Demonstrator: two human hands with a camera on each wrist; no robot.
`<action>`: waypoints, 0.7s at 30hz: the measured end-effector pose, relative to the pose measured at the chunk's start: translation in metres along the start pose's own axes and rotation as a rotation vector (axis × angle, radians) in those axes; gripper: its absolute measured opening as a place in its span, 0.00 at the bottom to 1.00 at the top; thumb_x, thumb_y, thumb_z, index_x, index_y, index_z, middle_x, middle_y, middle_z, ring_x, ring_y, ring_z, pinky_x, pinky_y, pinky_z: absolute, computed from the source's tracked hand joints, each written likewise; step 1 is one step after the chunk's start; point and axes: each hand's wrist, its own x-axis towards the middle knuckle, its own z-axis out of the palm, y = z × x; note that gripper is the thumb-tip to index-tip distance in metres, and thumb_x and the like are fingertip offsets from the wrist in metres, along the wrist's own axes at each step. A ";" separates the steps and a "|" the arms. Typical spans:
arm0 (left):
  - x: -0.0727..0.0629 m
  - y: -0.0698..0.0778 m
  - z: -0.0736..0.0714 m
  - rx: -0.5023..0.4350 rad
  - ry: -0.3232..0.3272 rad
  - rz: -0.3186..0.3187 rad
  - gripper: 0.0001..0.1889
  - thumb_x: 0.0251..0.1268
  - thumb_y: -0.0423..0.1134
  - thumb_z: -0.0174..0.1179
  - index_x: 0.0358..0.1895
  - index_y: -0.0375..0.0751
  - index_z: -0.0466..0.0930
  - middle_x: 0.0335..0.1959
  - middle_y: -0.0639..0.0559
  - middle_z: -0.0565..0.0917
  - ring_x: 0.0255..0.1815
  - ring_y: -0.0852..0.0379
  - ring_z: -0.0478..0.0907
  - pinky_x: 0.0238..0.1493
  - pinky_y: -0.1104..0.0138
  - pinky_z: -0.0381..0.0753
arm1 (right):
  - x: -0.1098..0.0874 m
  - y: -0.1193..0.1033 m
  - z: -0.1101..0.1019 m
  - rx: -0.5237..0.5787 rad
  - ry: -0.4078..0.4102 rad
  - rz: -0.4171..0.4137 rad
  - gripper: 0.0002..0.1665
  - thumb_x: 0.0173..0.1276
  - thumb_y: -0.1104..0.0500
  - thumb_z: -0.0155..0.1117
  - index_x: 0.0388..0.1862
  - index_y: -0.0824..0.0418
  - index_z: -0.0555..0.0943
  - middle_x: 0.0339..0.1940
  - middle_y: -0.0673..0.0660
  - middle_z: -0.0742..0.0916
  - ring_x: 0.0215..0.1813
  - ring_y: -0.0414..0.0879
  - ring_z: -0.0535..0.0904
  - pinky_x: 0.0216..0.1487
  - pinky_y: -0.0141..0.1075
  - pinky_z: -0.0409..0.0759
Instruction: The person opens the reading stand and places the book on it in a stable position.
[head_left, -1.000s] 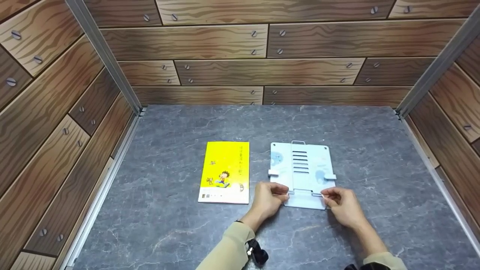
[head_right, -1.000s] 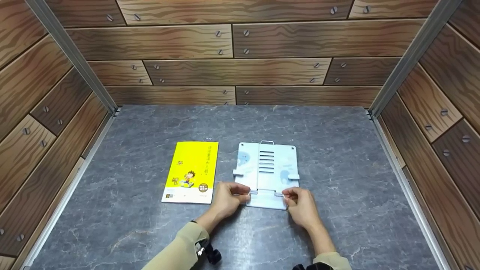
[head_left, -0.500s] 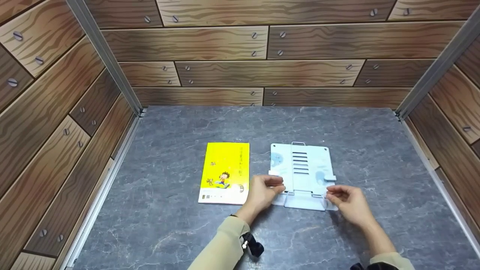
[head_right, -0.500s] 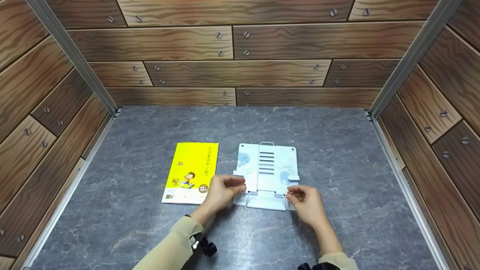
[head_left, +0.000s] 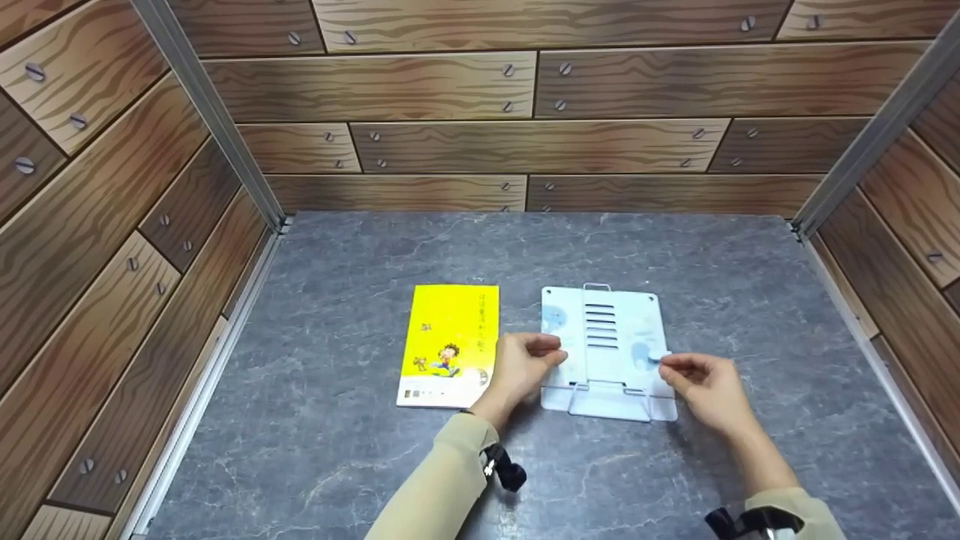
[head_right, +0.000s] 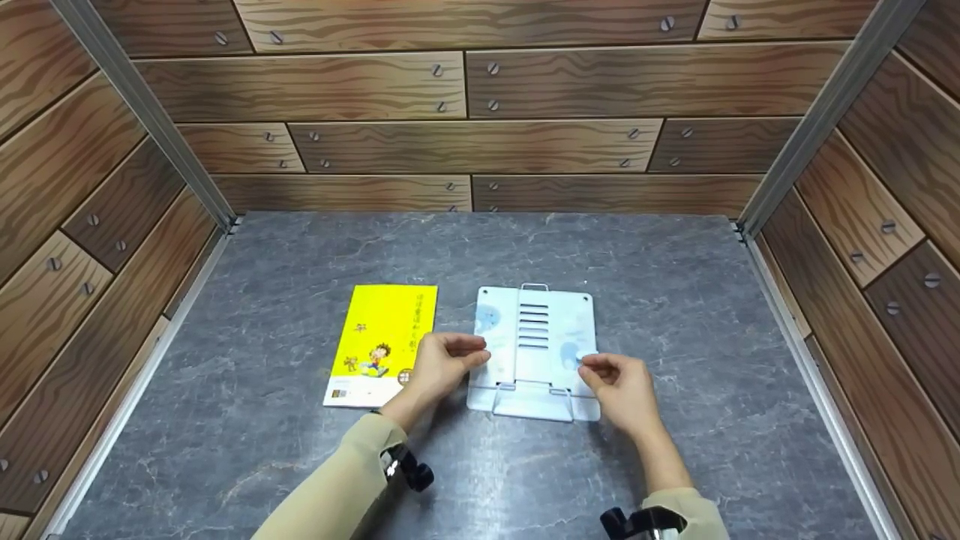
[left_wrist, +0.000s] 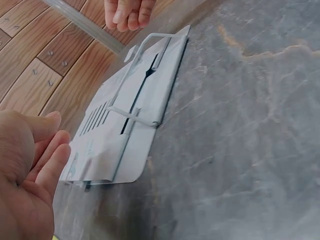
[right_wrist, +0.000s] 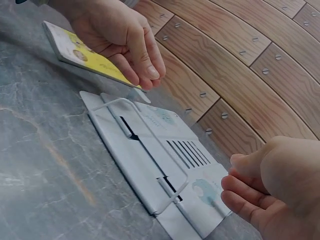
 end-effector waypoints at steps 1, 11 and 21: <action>0.003 0.001 -0.001 0.002 0.002 -0.008 0.10 0.64 0.32 0.76 0.47 0.34 0.92 0.37 0.55 0.91 0.40 0.62 0.87 0.46 0.71 0.87 | 0.002 0.000 -0.001 -0.002 0.000 0.004 0.16 0.73 0.68 0.72 0.52 0.79 0.84 0.44 0.67 0.90 0.38 0.40 0.86 0.39 0.27 0.85; 0.029 0.000 -0.009 0.015 0.066 -0.014 0.12 0.63 0.32 0.76 0.47 0.30 0.91 0.37 0.52 0.91 0.39 0.60 0.88 0.45 0.71 0.87 | 0.023 -0.001 -0.008 -0.050 0.039 0.029 0.19 0.75 0.62 0.72 0.54 0.79 0.84 0.45 0.66 0.90 0.38 0.38 0.85 0.37 0.26 0.83; 0.046 -0.007 -0.012 0.070 0.090 -0.047 0.12 0.64 0.33 0.75 0.48 0.31 0.91 0.38 0.51 0.91 0.41 0.57 0.89 0.45 0.70 0.87 | 0.044 0.011 -0.013 -0.083 0.077 0.085 0.18 0.76 0.62 0.70 0.54 0.78 0.85 0.45 0.68 0.90 0.38 0.37 0.85 0.38 0.25 0.84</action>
